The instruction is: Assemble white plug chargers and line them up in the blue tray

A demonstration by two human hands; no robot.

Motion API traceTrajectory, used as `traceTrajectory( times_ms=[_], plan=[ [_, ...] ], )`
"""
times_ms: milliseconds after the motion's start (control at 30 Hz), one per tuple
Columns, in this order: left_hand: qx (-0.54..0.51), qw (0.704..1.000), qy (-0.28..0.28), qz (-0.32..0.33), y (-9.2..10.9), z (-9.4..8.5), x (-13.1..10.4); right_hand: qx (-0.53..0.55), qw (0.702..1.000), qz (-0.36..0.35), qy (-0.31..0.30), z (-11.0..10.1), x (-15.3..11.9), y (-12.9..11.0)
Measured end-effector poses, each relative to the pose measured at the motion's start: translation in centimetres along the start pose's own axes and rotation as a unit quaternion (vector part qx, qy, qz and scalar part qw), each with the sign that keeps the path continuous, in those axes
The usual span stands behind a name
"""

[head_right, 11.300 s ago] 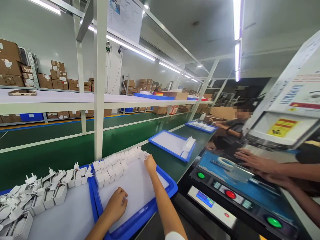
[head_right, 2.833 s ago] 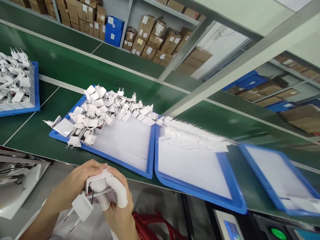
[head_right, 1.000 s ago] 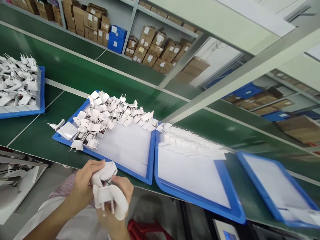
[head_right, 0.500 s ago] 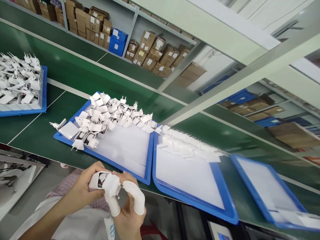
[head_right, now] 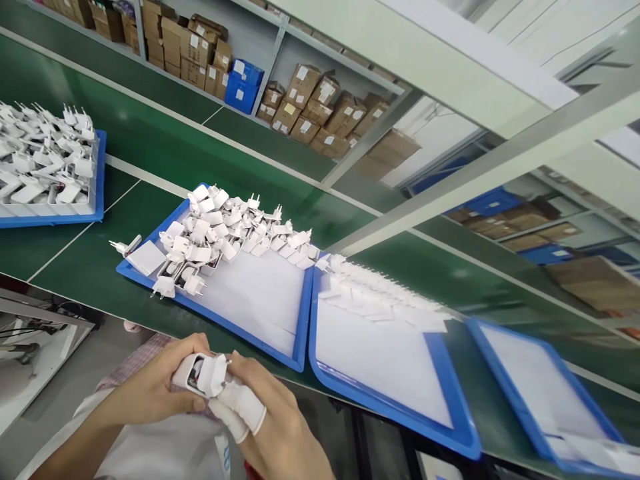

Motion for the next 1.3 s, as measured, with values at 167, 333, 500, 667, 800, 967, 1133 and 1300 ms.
traceTrajectory(
  times_ms=[167, 333, 500, 667, 800, 967, 1133, 1300],
  plan=[
    [0.025, 0.999, -0.015, 0.022, 0.8, -0.1, -0.4, 0.022, 1.0, 0.012, -0.011, 0.1, -1.3, 0.6],
    [0.061, 0.997, -0.015, 0.041, 0.8, -0.4, -0.3, -0.005, 1.0, -0.009, -0.023, 0.4, -1.0, 0.1],
    [0.058, 0.998, -0.027, 0.029, 0.1, -0.2, -0.3, -0.028, 0.998, -0.005, -0.061, 0.3, -0.7, 0.2],
    [0.065, 0.998, -0.024, 0.007, 0.0, -0.3, -0.1, -0.044, 0.997, -0.049, -0.033, 0.6, -0.1, 0.0],
    [0.012, 0.999, -0.021, 0.023, 0.0, -0.6, 0.3, 0.043, 0.998, 0.021, -0.042, 2.5, 0.2, -0.3],
    [-0.183, 0.979, -0.075, 0.052, -0.7, -0.4, 0.7, 0.101, 0.99, 0.09, -0.036, 4.0, -0.9, 0.4],
    [-0.274, 0.952, -0.085, -0.102, -1.7, 0.1, 1.2, 0.062, 0.998, 0.012, 0.007, 3.2, -1.1, 1.6],
    [-0.354, 0.927, -0.039, -0.113, -0.8, 0.2, 1.3, 0.048, 0.997, -0.05, 0.032, 2.9, -0.8, 1.2]
  ],
)
Point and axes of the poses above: each hand's wrist, its own x-axis towards the middle knuckle, its own z-axis out of the palm, y = z × x, the point moved 4 cm from there along x, towards the middle knuckle, and after that the axes turned 13 degrees about y, right-handed, at the moved point
